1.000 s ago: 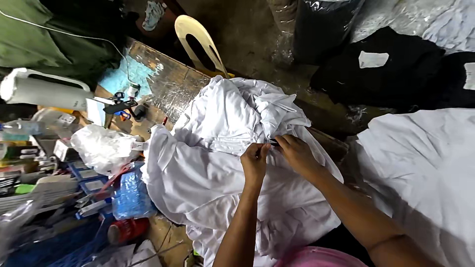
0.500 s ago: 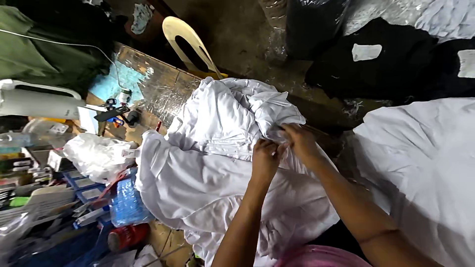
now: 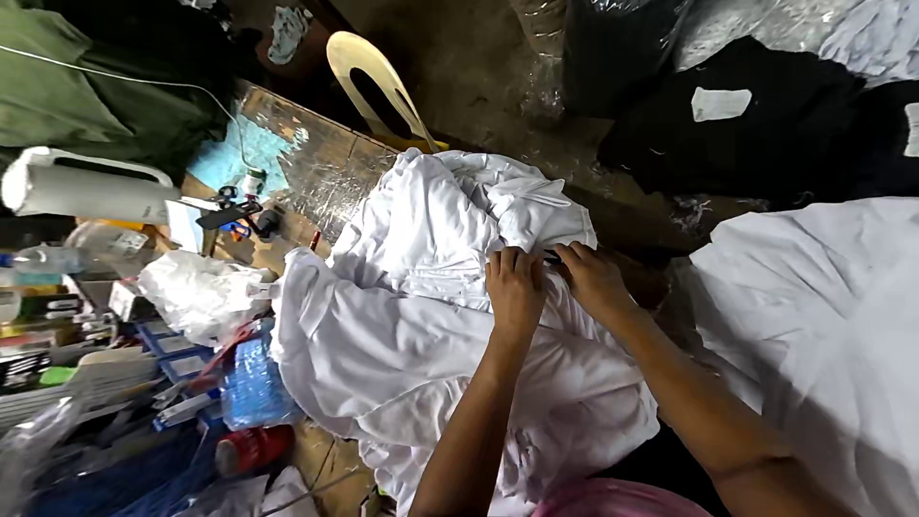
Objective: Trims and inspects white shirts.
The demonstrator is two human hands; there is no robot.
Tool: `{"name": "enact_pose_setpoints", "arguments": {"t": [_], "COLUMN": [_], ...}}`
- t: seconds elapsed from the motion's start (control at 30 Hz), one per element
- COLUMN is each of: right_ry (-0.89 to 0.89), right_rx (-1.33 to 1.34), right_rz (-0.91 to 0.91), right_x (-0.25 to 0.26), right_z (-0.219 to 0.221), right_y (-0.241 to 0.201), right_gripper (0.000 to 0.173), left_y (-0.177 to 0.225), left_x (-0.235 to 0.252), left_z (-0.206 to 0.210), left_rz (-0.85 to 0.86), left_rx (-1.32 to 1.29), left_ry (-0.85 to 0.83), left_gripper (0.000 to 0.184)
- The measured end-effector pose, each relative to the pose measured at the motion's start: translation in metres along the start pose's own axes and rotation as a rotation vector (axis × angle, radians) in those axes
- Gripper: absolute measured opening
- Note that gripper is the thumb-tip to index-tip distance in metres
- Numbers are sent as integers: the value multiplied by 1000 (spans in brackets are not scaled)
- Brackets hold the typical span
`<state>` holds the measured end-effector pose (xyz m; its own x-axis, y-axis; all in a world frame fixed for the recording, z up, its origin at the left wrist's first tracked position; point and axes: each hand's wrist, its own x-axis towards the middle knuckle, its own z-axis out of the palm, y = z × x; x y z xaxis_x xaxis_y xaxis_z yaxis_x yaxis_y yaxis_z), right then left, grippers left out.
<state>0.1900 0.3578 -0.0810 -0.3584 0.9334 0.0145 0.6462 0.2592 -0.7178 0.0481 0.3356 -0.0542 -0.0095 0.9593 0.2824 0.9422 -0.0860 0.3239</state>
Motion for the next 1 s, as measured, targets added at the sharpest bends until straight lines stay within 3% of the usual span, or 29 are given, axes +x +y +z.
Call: {"name": "enact_pose_setpoints", "arguments": {"t": [0.17, 0.33, 0.43, 0.5, 0.57, 0.7, 0.77, 0.87, 0.93, 1.0], "right_ry": [-38, -87, -245, -379, -364, -83, -48, -81, 8, 107], "right_rx": [31, 201, 114, -12, -67, -19, -16, 216, 574, 783], "right_rz": [17, 48, -222, -447, -604, -857, -722, 14, 479, 722], "right_x": [14, 14, 10, 17, 35, 76, 96, 113, 110, 89], "right_z": [2, -12, 9, 36, 57, 76, 56, 19, 19, 11], "right_y": [0, -2, -29, -49, -64, -62, -49, -11, 24, 38], "right_gripper": [25, 35, 40, 59, 67, 31, 31, 38, 57, 65], "left_y": [0, -17, -24, -19, -11, -7, -9, -6, -6, -8], "left_x": [-7, -48, -116, -164, -200, -246, -256, -267, -262, -249], "left_z": [0, -35, -49, -51, -54, -56, -63, -81, -91, -96], "left_rz": [-27, -137, -84, 4, 19, -22, -62, -223, -350, -433], "left_rx": [-154, -221, -123, 6, 106, 100, -7, -110, -83, -46], "left_ry": [-12, -115, -240, -290, -284, -236, -210, -69, 25, 74], "left_gripper": [5, 24, 34, 49, 55, 50, 45, 32, 25, 24]}}
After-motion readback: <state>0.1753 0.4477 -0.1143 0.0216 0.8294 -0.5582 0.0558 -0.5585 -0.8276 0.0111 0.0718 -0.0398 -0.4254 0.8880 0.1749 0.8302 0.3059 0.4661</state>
